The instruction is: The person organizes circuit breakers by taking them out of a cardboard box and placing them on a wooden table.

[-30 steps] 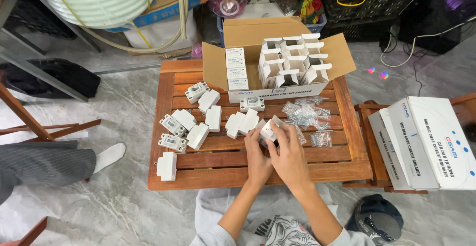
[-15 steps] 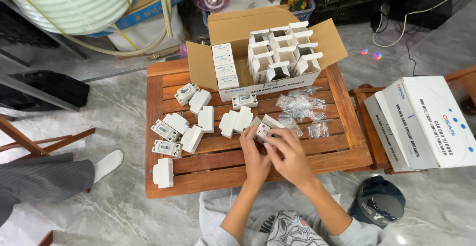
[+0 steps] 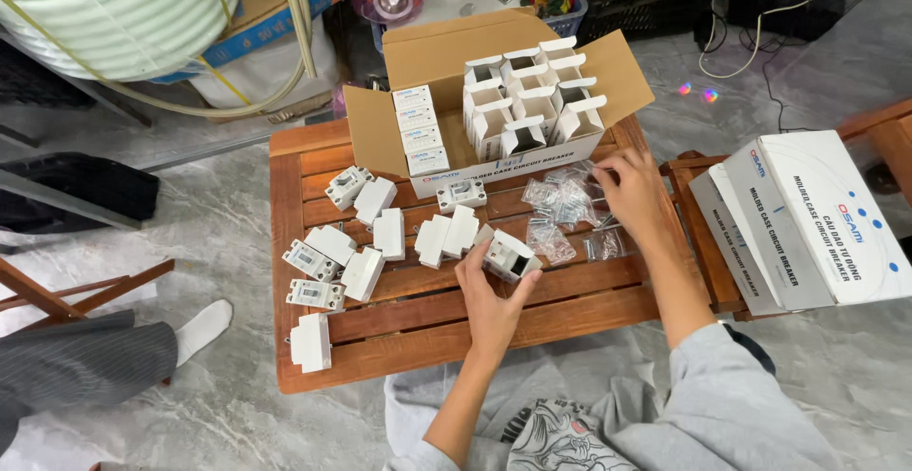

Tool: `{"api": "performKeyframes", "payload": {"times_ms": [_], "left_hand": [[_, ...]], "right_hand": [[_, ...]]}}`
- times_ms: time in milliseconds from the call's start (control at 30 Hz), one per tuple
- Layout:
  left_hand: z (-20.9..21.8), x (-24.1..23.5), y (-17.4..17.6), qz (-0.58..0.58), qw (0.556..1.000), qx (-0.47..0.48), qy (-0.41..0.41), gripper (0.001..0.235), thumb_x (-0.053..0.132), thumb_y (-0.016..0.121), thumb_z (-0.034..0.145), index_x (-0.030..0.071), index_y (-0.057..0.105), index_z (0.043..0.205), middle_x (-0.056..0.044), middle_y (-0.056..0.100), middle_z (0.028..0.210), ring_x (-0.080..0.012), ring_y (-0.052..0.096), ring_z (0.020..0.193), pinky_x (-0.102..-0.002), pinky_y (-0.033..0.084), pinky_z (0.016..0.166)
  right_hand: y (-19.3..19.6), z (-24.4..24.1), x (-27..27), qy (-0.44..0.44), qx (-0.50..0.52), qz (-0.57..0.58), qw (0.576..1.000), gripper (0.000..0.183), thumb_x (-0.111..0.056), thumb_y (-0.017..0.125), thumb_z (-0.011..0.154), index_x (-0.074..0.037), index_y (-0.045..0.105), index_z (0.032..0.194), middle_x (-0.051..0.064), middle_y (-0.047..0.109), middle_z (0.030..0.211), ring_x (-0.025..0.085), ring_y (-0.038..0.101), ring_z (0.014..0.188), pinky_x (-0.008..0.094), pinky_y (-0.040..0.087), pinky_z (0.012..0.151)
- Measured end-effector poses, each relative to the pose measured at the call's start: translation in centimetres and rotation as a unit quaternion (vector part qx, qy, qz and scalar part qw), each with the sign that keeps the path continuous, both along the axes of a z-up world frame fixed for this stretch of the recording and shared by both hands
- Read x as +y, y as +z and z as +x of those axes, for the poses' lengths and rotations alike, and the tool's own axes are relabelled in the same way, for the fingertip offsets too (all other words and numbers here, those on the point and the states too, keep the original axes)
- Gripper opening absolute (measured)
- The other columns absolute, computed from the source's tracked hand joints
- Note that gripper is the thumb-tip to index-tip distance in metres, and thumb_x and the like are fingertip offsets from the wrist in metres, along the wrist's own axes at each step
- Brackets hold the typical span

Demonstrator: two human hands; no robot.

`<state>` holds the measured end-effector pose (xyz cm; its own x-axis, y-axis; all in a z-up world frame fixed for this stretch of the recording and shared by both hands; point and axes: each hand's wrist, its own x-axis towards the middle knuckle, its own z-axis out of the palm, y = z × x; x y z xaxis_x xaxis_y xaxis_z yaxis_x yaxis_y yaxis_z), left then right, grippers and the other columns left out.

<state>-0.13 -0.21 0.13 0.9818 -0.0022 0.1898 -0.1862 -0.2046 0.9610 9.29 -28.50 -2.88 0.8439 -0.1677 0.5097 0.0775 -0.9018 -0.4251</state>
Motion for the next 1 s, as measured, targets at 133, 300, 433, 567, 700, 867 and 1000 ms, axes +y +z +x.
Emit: {"api": "performKeyframes", "payload": {"times_ms": [133,300,433,567,700,867,1000], "left_hand": [[0.3,-0.1,0.2,-0.014,1.000,0.012,-0.004,0.082,0.031,0.088,0.076,0.007,0.041,0.138,-0.017,0.041,0.127,-0.0397,0.041,0.129,-0.053,0.032,0.112],[0.3,0.0,-0.5,0.006,1.000,-0.008,-0.015,0.082,0.033,0.087,0.077,0.006,0.040,0.138,-0.018,0.042,0.129,-0.0381,0.040,0.130,-0.053,0.032,0.112],[0.2,0.1,-0.2,-0.009,1.000,0.004,-0.020,0.081,0.032,0.086,0.079,0.007,0.039,0.139,-0.019,0.041,0.130,-0.0388,0.040,0.130,-0.055,0.031,0.112],[0.2,0.0,-0.1,-0.002,1.000,0.005,-0.020,0.082,0.032,0.086,0.078,0.007,0.038,0.140,-0.019,0.040,0.131,-0.0407,0.039,0.131,-0.056,0.030,0.112],[0.3,0.0,-0.6,-0.003,1.000,-0.008,-0.021,0.082,0.029,0.086,0.079,0.005,0.038,0.140,-0.020,0.040,0.130,-0.0416,0.039,0.130,-0.056,0.031,0.111],[0.3,0.1,-1.3,0.020,0.999,-0.037,-0.018,0.080,0.021,0.086,0.078,0.005,0.039,0.140,-0.018,0.043,0.128,-0.0397,0.040,0.130,-0.053,0.032,0.111],[0.4,0.2,-3.2,0.016,0.998,-0.053,-0.019,0.082,0.019,0.086,0.075,0.008,0.039,0.142,-0.015,0.044,0.131,-0.0363,0.039,0.131,-0.051,0.032,0.112]], "right_hand": [[1.3,-1.6,1.4,0.004,-0.025,0.163,0.986,0.005,-0.004,0.070,0.096,0.001,0.069,0.097,0.013,0.068,0.103,0.033,0.063,0.101,0.043,0.051,0.087],[4.1,-4.2,2.5,0.002,-0.012,0.347,0.938,0.007,-0.006,0.065,0.101,-0.003,0.064,0.106,0.016,0.069,0.109,0.026,0.067,0.099,0.038,0.055,0.083],[6.5,-6.2,3.8,-0.019,-0.021,0.418,0.908,0.007,-0.013,0.062,0.102,-0.010,0.062,0.109,0.003,0.061,0.093,0.010,0.057,0.083,0.026,0.052,0.070],[10.0,-7.8,6.9,0.112,0.015,0.608,0.786,0.012,-0.016,0.045,0.106,-0.009,0.042,0.115,0.018,0.064,0.108,0.031,0.072,0.091,0.041,0.066,0.067],[9.0,-8.9,8.6,0.197,0.056,0.635,0.745,0.015,-0.005,0.054,0.097,-0.003,0.048,0.111,0.021,0.067,0.101,0.025,0.074,0.073,0.030,0.065,0.049],[11.1,-10.4,14.6,0.256,0.074,0.512,0.817,0.013,-0.003,0.065,0.089,0.005,0.069,0.099,0.020,0.066,0.107,0.027,0.072,0.090,0.040,0.064,0.068],[10.5,-10.6,15.7,0.288,0.084,0.241,0.923,0.032,-0.010,0.076,0.084,-0.011,0.075,0.115,0.007,0.066,0.120,0.025,0.068,0.106,0.040,0.055,0.090]]}}
